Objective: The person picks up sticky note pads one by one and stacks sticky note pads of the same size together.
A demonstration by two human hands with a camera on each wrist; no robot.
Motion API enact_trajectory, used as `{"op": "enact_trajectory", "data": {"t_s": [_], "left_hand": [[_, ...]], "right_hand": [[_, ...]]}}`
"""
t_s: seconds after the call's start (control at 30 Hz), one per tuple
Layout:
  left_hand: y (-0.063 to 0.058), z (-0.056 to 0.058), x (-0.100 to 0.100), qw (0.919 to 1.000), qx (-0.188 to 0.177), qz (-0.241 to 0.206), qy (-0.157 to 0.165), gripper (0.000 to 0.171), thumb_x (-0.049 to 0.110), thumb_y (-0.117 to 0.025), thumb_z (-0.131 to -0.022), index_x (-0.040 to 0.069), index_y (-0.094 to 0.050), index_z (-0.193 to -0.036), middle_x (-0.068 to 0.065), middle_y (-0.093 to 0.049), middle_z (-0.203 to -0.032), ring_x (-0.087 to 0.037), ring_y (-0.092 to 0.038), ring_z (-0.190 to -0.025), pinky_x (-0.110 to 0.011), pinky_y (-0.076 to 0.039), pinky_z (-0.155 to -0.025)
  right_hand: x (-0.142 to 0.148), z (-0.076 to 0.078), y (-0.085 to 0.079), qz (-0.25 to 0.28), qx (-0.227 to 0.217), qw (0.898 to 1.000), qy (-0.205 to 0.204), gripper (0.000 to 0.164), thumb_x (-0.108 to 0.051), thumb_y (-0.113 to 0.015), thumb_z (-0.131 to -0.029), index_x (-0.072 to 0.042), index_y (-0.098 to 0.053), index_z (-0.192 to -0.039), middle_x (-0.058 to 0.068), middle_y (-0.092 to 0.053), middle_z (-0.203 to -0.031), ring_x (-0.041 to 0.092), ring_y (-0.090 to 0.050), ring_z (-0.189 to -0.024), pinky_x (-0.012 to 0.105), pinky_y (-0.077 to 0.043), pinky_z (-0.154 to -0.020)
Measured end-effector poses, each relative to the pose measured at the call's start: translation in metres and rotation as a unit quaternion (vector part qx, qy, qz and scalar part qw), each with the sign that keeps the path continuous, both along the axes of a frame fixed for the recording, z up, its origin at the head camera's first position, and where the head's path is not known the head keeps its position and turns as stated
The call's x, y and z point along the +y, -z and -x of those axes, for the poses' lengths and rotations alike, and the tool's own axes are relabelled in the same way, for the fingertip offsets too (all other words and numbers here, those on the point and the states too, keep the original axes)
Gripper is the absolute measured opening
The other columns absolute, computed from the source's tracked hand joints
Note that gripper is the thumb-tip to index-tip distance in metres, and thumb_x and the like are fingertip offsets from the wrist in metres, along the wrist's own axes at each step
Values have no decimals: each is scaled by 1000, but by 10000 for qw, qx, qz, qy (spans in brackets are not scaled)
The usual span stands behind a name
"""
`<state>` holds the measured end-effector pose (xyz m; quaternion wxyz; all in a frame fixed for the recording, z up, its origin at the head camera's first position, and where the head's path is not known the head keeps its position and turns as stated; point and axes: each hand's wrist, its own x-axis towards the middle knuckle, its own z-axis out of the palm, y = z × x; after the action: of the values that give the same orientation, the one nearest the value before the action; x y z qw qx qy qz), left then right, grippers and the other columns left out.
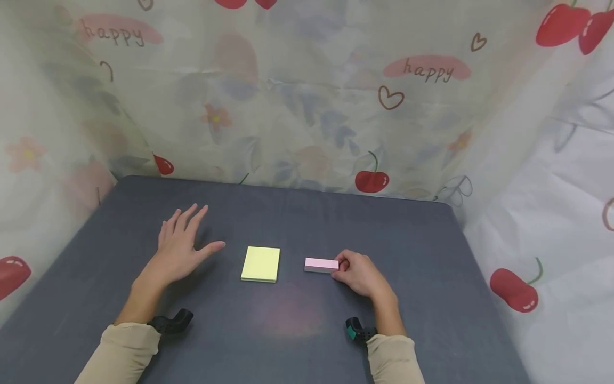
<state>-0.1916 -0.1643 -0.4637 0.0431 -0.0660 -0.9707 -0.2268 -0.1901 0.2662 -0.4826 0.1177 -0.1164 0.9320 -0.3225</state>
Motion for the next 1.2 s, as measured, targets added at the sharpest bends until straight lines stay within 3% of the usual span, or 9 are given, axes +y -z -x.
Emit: {"op": "enact_trajectory", "data": {"t_s": [0.2,0.47,0.8,1.07,1.2], "left_hand": [[5,-3,-20,9998,-66,-129,-166,102,71,-61,-90,22,-14,-165,-19,-16,-169,-51,-7,-154,-74,-4,-119],[6,-2,-42,9992,-336,-151,-140,106,71,-62,-89,20,-10,-166,-25,-20,-166,-55,-13,-151,-76,-13,-114],[6,-6,-76,9926,-985,-619,-346,112,70,-68,-85,15,-12,-166,-30,-36,-158,-60,-19,-141,-75,-22,-103],[6,-7,-86,9898,-1214,-731,-108,116,61,-79,-80,11,-18,-164,-27,-48,-147,-47,-33,-127,-63,-34,-98],[8,-8,-88,9874,-1417,-704,29,117,57,-82,-80,9,-16,-164,-24,-48,-145,-35,-47,-111,-47,-44,-85]], "right_hand": [[3,-2,3,16,-70,9999,85,19,-18,-78,-89,-12,-68,-103,-1,-59,-81,12,-51,-70,23,-40,-64],[5,-4,5,11,-77,9999,111,18,-18,-77,-90,-12,-67,-103,-1,-59,-80,12,-51,-68,23,-39,-62],[1,-2,6,16,-81,10000,42,18,-19,-77,-90,-13,-67,-104,-2,-59,-80,12,-51,-67,23,-40,-62],[0,-1,2,52,-75,9999,80,18,-18,-77,-90,-13,-67,-105,-1,-59,-81,13,-51,-68,23,-40,-62],[-1,0,2,18,-113,9999,84,19,-19,-77,-91,-13,-67,-105,-1,-58,-81,13,-51,-68,23,-39,-61]]}}
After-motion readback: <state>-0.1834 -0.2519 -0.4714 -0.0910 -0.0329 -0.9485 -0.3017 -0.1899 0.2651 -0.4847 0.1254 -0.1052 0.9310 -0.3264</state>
